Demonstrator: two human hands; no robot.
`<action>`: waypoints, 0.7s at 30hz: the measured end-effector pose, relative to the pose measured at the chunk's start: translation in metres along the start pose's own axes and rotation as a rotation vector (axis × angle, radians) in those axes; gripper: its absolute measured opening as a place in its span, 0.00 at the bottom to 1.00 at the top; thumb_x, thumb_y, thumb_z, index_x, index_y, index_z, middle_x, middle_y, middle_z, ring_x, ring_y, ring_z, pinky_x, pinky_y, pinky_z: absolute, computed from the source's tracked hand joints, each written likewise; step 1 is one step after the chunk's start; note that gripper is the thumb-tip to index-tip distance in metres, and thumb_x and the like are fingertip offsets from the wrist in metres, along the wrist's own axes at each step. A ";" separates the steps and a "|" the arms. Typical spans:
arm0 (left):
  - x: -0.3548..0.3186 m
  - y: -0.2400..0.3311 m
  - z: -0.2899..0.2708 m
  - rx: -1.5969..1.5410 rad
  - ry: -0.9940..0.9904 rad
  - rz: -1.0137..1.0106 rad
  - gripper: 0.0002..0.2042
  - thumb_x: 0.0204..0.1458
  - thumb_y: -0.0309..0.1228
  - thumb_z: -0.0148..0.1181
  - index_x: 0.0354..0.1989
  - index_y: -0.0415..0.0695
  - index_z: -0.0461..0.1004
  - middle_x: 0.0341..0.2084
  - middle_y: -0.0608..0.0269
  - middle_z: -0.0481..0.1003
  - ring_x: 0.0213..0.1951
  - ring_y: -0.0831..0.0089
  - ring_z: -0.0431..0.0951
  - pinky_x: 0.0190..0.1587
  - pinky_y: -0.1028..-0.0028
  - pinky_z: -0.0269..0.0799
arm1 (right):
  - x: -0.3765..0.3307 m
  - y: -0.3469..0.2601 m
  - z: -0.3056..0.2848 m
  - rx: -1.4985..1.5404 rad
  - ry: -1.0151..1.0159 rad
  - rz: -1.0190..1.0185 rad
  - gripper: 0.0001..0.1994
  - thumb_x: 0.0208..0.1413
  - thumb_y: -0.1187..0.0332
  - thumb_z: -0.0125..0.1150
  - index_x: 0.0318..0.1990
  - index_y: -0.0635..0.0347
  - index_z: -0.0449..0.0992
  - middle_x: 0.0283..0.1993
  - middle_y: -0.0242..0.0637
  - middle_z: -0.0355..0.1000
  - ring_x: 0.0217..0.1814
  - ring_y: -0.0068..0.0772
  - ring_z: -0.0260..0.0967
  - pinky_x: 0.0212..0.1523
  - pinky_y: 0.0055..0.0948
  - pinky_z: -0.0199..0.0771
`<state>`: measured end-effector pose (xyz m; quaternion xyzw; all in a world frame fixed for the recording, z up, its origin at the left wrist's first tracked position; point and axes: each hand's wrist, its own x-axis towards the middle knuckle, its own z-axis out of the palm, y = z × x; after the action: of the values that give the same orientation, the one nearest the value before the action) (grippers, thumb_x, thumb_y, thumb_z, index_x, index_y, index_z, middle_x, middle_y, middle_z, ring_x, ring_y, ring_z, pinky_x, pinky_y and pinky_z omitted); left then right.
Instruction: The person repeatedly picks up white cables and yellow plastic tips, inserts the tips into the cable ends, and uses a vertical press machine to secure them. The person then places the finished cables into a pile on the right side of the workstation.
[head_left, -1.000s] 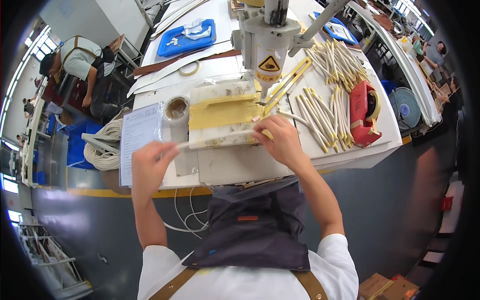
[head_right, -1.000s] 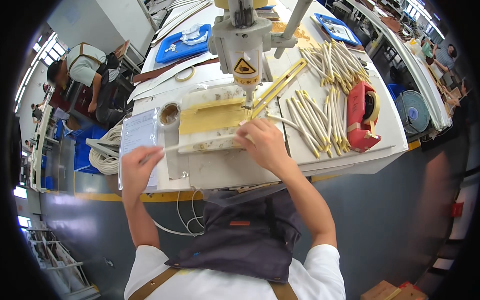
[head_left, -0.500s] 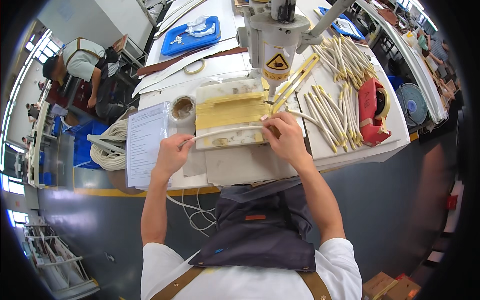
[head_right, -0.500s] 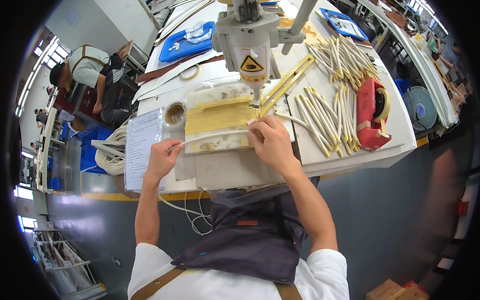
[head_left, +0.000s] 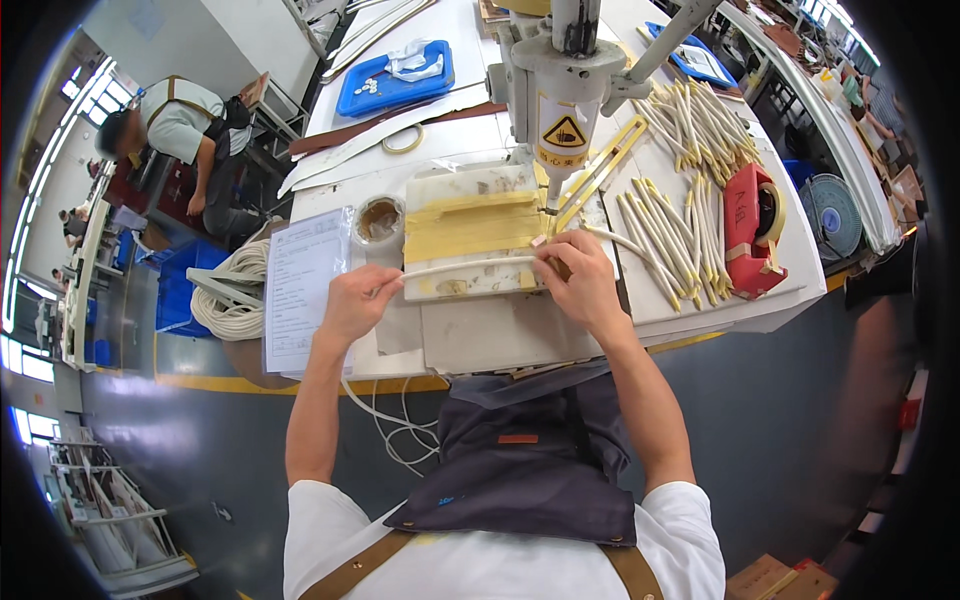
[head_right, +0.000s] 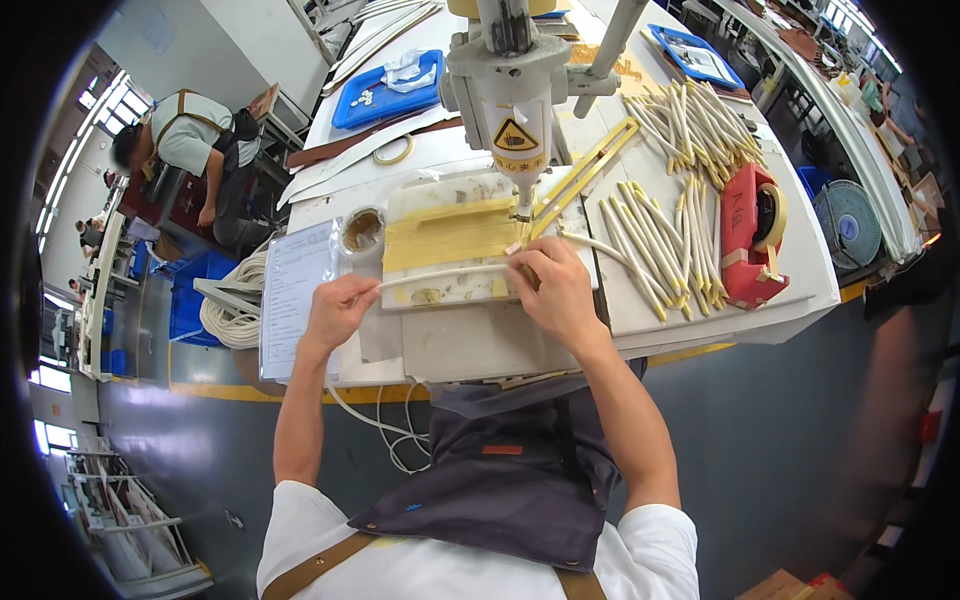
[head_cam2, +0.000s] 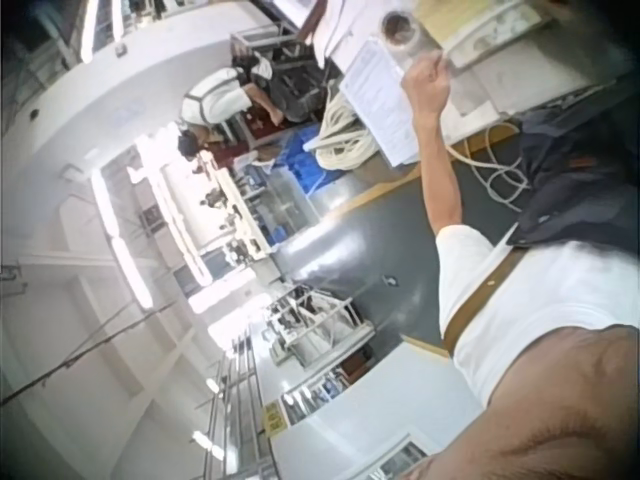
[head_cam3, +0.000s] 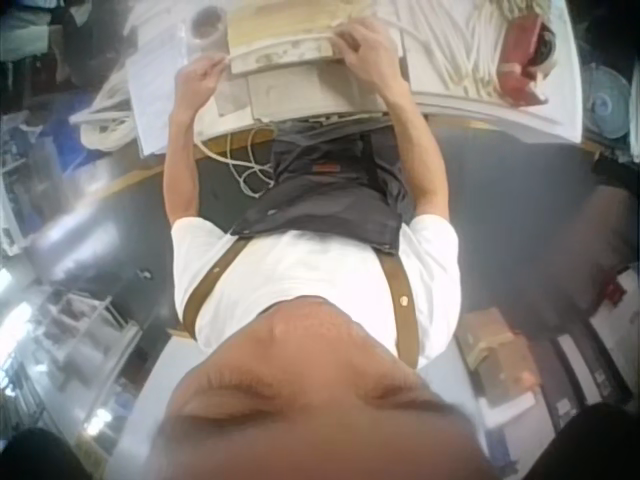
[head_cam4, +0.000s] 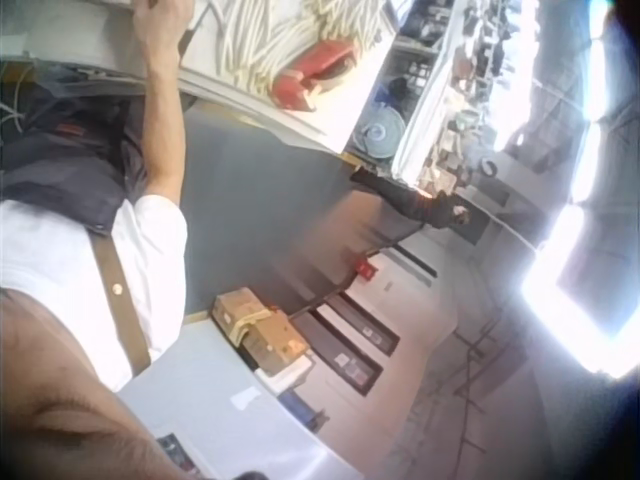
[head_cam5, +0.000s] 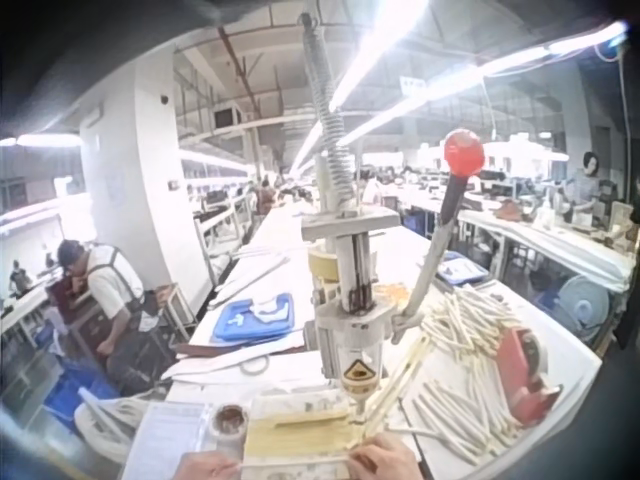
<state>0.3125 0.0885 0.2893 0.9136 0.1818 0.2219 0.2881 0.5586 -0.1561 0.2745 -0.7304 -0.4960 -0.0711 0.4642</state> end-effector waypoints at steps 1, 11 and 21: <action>0.001 0.002 0.000 -0.004 0.002 -0.004 0.07 0.52 0.26 0.69 0.39 0.39 0.84 0.28 0.58 0.81 0.23 0.71 0.73 0.27 0.73 0.68 | 0.000 -0.001 -0.002 -0.002 -0.001 0.015 0.04 0.50 0.72 0.69 0.33 0.60 0.80 0.36 0.38 0.74 0.40 0.44 0.72 0.42 0.39 0.73; -0.015 -0.025 0.004 -0.038 0.108 -0.023 0.05 0.53 0.25 0.66 0.34 0.36 0.81 0.22 0.60 0.76 0.22 0.72 0.73 0.28 0.71 0.68 | -0.001 -0.034 -0.079 0.128 0.118 0.071 0.16 0.55 0.67 0.68 0.50 0.62 0.80 0.52 0.47 0.76 0.44 0.39 0.77 0.46 0.34 0.78; -0.071 0.066 0.027 -1.098 0.058 -0.338 0.10 0.58 0.28 0.65 0.37 0.29 0.78 0.22 0.54 0.77 0.18 0.72 0.74 0.20 0.77 0.70 | -0.009 0.065 -0.299 -0.025 0.114 1.049 0.18 0.52 0.57 0.69 0.34 0.68 0.85 0.25 0.40 0.80 0.25 0.30 0.79 0.26 0.28 0.80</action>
<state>0.2807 -0.0067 0.2880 0.5819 0.1911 0.2597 0.7466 0.7123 -0.3905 0.3972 -0.8810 -0.0369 0.1251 0.4547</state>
